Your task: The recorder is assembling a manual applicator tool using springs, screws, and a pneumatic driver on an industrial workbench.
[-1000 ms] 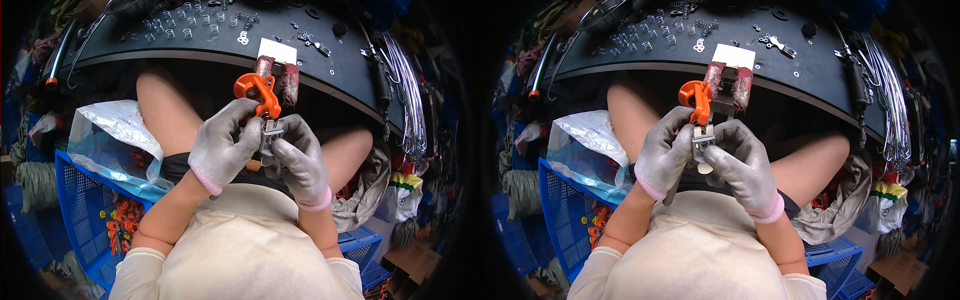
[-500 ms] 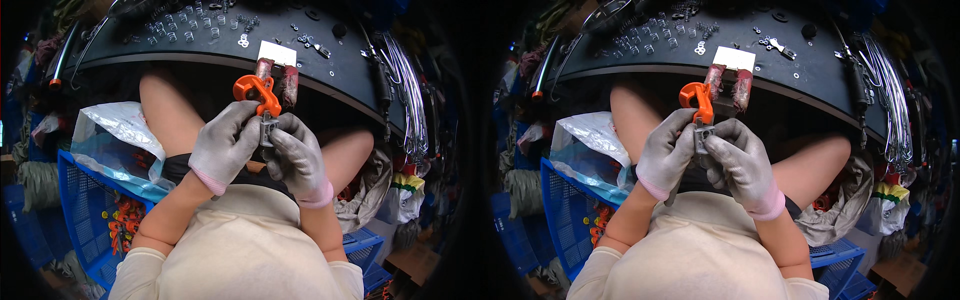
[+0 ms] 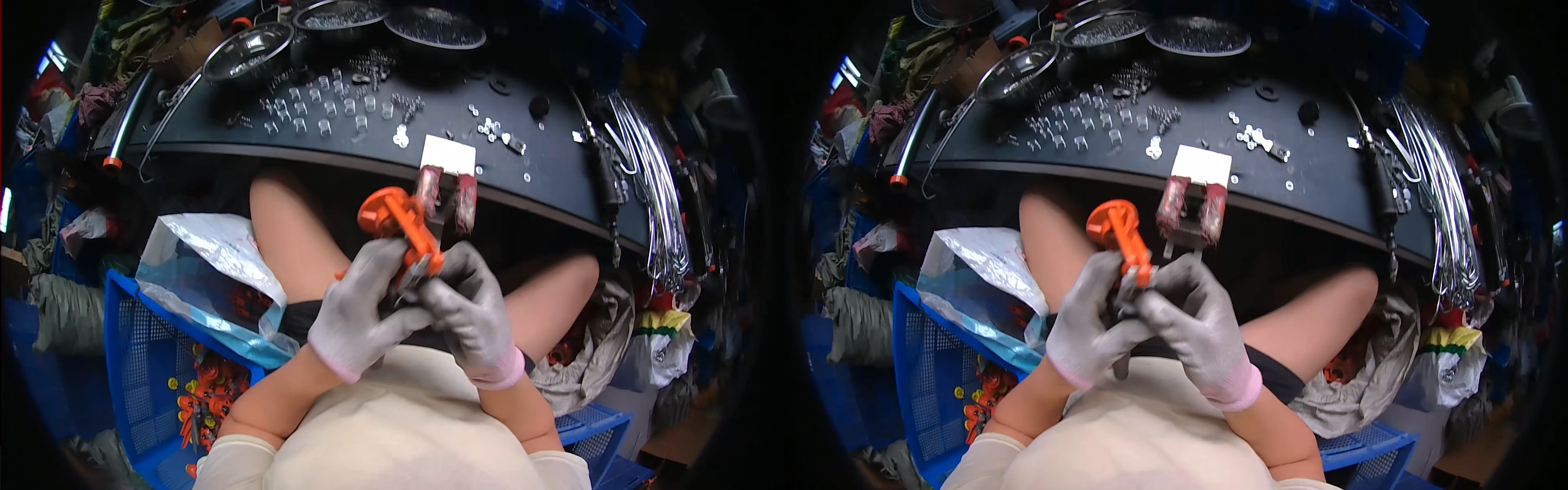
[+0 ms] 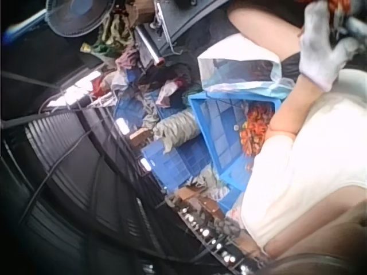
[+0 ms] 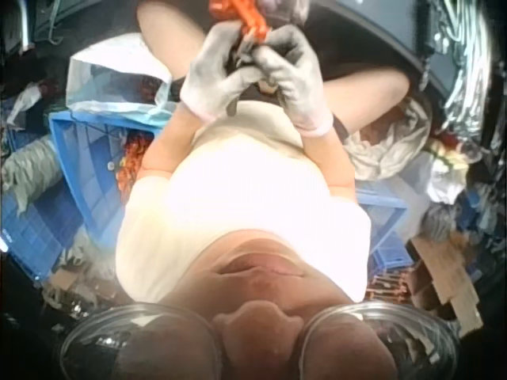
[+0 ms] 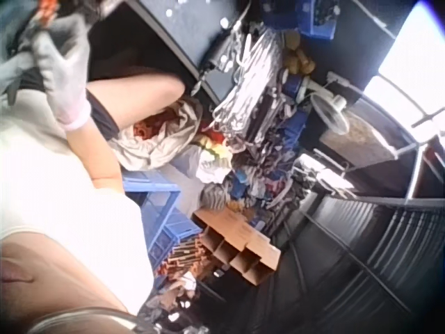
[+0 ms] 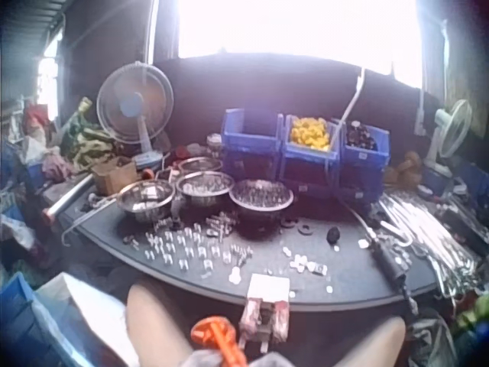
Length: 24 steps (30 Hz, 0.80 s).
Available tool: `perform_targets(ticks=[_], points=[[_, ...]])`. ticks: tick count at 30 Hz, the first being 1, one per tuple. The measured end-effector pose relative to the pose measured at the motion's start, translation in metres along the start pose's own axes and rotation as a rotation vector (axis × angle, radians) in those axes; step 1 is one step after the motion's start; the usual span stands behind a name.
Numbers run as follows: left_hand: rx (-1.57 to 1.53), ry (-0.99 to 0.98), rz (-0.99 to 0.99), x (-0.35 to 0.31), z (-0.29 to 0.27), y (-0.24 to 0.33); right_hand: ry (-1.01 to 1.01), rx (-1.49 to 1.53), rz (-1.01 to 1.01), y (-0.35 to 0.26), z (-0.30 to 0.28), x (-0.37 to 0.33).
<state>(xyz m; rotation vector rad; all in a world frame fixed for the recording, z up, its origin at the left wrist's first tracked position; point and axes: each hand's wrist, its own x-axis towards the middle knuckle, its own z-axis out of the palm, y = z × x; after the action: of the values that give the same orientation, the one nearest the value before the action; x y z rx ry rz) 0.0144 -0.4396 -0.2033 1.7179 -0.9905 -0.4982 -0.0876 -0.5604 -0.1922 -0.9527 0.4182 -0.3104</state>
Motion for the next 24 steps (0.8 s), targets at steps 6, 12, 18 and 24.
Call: perform_targets(ticks=[6, 12, 18, 24], points=[[-0.168, -0.006, -0.092, -0.038, -0.027, -0.017, -0.286, -0.686, 0.179, -0.075, -0.015, 0.080], [-0.587, 0.136, -0.262, -0.031, -0.036, -0.012, -0.058, -1.507, -0.379, -0.083, -0.010, 0.276], [-0.558, 0.254, -0.325, -0.042, -0.052, -0.020, -0.308, -1.947, -0.313, -0.078, 0.043, 0.342], [-0.444, 0.265, -0.311, -0.042, -0.055, -0.028, -0.221, -2.065, -0.219, -0.060, 0.055, 0.359]])
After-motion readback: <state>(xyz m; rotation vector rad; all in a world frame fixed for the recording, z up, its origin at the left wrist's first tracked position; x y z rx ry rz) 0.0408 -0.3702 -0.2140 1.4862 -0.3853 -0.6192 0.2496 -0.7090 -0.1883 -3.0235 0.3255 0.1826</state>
